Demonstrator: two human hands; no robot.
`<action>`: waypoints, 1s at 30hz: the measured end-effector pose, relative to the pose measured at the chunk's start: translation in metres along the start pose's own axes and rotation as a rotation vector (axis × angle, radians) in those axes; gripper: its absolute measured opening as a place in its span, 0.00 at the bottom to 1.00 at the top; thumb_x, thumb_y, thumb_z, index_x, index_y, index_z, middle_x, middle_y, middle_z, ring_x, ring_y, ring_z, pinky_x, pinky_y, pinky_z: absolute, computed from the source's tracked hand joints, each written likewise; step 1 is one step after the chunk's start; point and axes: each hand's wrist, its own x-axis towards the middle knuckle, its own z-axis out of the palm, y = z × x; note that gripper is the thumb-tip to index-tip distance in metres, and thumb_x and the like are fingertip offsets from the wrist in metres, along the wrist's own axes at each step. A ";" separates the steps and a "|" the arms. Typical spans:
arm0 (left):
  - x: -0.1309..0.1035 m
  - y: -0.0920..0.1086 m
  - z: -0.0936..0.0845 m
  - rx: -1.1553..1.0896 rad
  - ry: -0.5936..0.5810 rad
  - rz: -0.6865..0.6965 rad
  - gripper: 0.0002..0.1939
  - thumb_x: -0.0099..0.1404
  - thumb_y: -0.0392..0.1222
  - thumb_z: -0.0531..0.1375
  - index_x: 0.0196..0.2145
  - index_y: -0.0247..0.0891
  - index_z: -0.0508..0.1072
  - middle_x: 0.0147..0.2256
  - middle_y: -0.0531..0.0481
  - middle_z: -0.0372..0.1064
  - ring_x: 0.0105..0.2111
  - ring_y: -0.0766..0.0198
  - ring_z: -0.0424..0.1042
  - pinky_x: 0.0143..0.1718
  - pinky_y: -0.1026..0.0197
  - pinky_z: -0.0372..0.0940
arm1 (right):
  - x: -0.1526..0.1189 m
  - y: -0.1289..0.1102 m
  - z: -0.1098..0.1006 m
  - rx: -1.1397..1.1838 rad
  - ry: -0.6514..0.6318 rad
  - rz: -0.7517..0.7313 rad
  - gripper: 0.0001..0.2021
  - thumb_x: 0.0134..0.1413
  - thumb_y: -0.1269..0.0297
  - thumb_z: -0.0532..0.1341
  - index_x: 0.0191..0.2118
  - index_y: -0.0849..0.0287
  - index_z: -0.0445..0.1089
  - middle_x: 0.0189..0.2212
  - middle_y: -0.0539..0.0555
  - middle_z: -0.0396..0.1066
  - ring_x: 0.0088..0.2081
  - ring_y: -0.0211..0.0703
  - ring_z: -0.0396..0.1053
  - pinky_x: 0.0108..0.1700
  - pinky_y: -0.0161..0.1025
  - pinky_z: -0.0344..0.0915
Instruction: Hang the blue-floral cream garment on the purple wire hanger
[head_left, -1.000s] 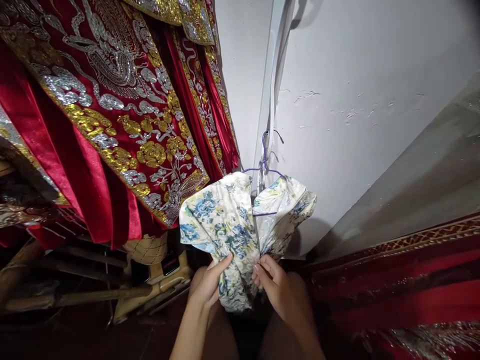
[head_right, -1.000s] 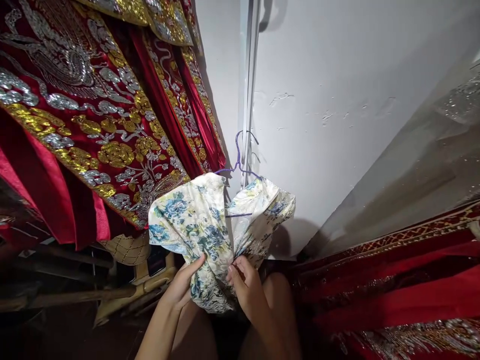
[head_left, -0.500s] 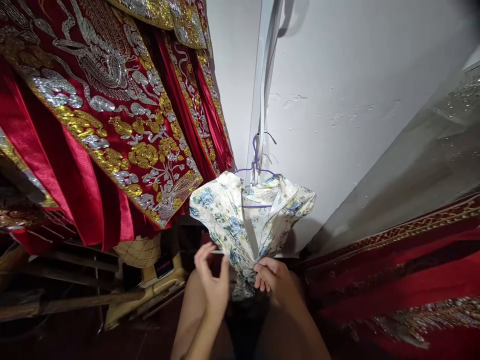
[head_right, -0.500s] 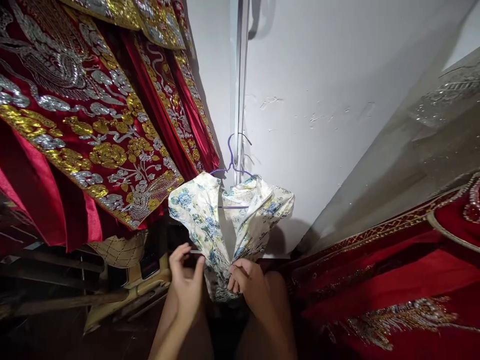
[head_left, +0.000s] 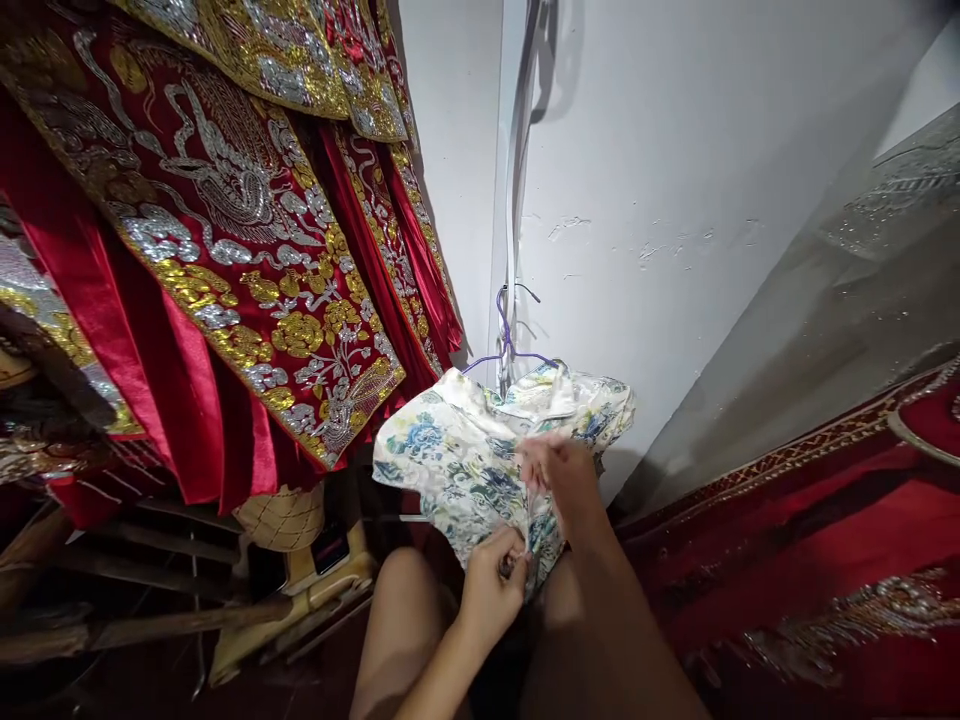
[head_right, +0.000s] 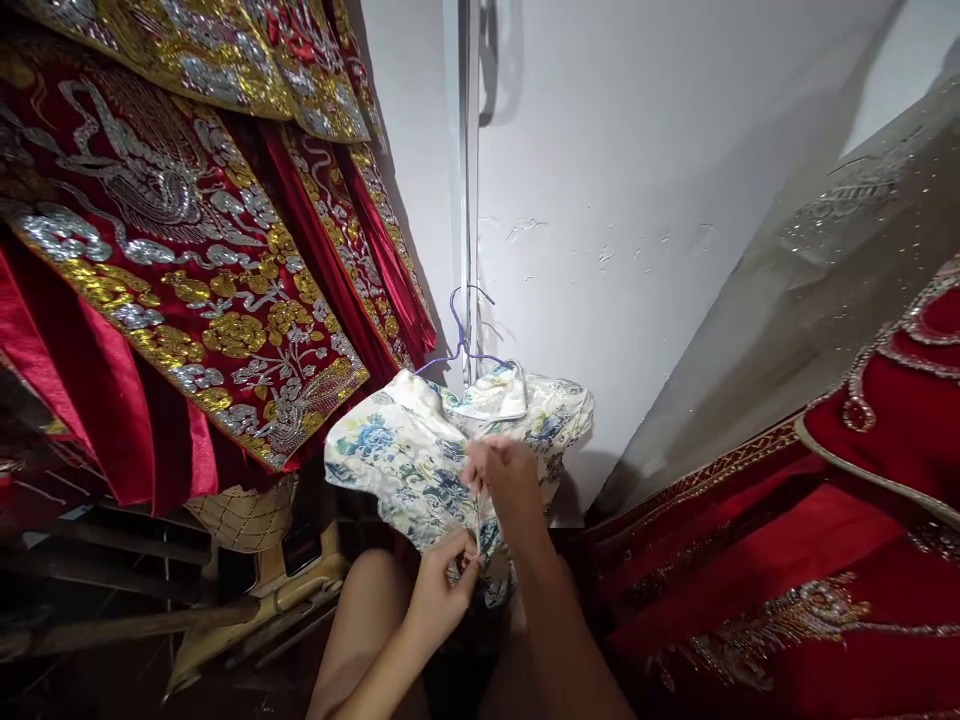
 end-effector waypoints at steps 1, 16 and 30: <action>-0.002 0.001 0.003 0.027 -0.026 0.010 0.10 0.64 0.35 0.55 0.25 0.42 0.59 0.27 0.50 0.63 0.30 0.58 0.64 0.32 0.57 0.56 | 0.008 -0.014 0.006 -0.005 0.001 -0.037 0.11 0.48 0.59 0.65 0.22 0.57 0.69 0.15 0.49 0.69 0.16 0.35 0.59 0.18 0.34 0.52; 0.097 0.092 -0.091 0.068 0.305 0.467 0.12 0.72 0.39 0.57 0.52 0.39 0.73 0.40 0.47 0.75 0.39 0.63 0.73 0.43 0.60 0.66 | 0.001 -0.031 0.015 0.011 -0.080 -0.175 0.11 0.55 0.57 0.63 0.28 0.57 0.68 0.13 0.43 0.63 0.17 0.34 0.57 0.22 0.33 0.55; 0.105 0.103 -0.138 0.082 0.734 0.472 0.05 0.72 0.38 0.56 0.39 0.37 0.71 0.36 0.50 0.69 0.38 0.64 0.68 0.43 0.62 0.62 | -0.004 0.047 -0.007 -0.311 -0.104 -0.195 0.14 0.58 0.53 0.59 0.26 0.54 0.62 0.14 0.41 0.52 0.18 0.35 0.48 0.23 0.36 0.44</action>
